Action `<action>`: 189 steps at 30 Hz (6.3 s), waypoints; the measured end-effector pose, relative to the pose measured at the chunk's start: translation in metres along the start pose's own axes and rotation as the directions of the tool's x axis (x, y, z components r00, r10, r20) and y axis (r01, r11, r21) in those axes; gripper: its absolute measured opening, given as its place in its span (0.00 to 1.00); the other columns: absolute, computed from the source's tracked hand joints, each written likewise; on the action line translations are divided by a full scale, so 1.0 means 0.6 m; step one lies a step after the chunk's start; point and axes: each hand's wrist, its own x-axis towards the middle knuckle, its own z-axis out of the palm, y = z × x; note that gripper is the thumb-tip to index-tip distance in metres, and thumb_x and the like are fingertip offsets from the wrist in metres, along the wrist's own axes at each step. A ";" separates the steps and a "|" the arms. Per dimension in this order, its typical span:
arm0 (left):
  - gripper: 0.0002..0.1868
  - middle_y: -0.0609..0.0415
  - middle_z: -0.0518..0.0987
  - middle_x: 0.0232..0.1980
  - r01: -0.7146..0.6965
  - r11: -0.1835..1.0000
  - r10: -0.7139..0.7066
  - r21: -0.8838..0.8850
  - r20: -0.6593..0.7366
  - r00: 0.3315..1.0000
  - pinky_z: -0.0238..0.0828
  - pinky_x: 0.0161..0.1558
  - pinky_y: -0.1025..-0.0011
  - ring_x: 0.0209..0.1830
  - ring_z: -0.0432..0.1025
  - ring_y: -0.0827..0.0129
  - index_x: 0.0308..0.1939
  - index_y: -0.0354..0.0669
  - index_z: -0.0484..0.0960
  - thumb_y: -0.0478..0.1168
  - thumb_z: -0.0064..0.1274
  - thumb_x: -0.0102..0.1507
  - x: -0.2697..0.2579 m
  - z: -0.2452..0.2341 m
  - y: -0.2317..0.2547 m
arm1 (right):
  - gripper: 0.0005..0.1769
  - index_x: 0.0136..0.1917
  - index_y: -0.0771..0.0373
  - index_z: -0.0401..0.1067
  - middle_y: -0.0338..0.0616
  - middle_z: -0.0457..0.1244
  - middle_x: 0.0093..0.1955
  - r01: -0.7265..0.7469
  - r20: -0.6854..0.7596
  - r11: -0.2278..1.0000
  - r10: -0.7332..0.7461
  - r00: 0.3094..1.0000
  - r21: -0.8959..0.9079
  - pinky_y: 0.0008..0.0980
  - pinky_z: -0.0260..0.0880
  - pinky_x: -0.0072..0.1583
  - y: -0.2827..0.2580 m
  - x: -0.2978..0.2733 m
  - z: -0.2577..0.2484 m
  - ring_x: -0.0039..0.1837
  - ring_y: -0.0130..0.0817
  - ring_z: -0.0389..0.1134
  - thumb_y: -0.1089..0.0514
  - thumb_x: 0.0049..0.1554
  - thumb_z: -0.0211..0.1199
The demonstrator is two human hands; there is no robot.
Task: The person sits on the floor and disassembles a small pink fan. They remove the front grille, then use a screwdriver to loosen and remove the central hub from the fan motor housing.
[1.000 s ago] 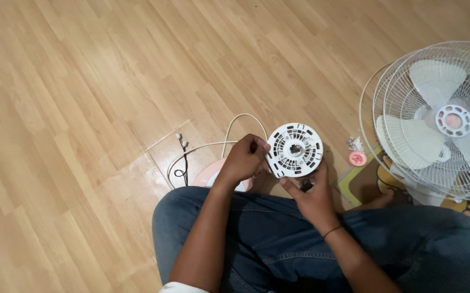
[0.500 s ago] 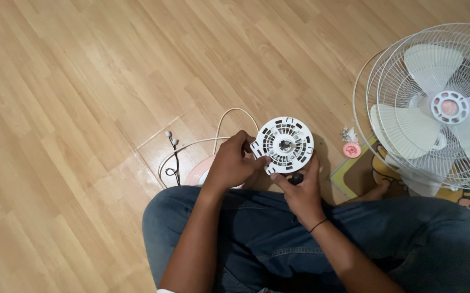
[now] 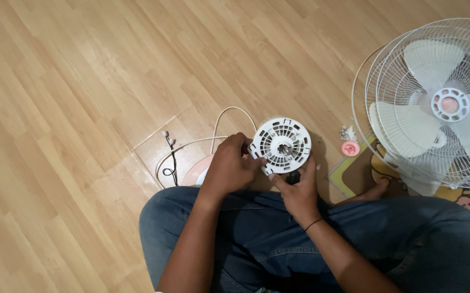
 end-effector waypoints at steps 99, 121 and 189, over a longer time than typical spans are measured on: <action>0.11 0.48 0.86 0.36 0.584 0.777 -0.166 -0.233 0.820 0.547 0.84 0.40 0.69 0.33 0.83 0.66 0.41 0.32 0.85 0.30 0.60 0.54 0.184 -0.043 -0.104 | 0.22 0.54 0.68 0.64 0.40 0.66 0.47 -0.018 -0.059 0.999 0.015 0.998 -0.051 0.21 0.70 0.49 -0.069 0.040 -0.044 0.46 0.20 0.66 0.64 0.53 0.74; 0.12 0.49 0.84 0.36 0.533 0.784 -0.113 -0.317 0.773 0.625 0.80 0.38 0.73 0.34 0.80 0.70 0.43 0.30 0.83 0.29 0.62 0.56 0.174 -0.047 -0.099 | 0.28 0.58 0.68 0.63 0.39 0.62 0.43 0.023 -0.108 0.975 -0.048 0.993 -0.221 0.20 0.67 0.46 -0.084 0.028 -0.049 0.43 0.21 0.62 0.62 0.51 0.76; 0.13 0.53 0.80 0.44 0.021 0.316 -0.563 -0.948 -0.170 0.809 0.78 0.42 0.63 0.44 0.78 0.66 0.48 0.41 0.77 0.46 0.55 0.68 -0.157 0.037 0.041 | 0.15 0.54 0.67 0.73 0.59 0.67 0.53 0.433 0.557 0.633 -0.003 0.831 -0.642 0.49 0.67 0.59 -0.086 -0.018 -0.206 0.57 0.56 0.68 0.58 0.55 0.58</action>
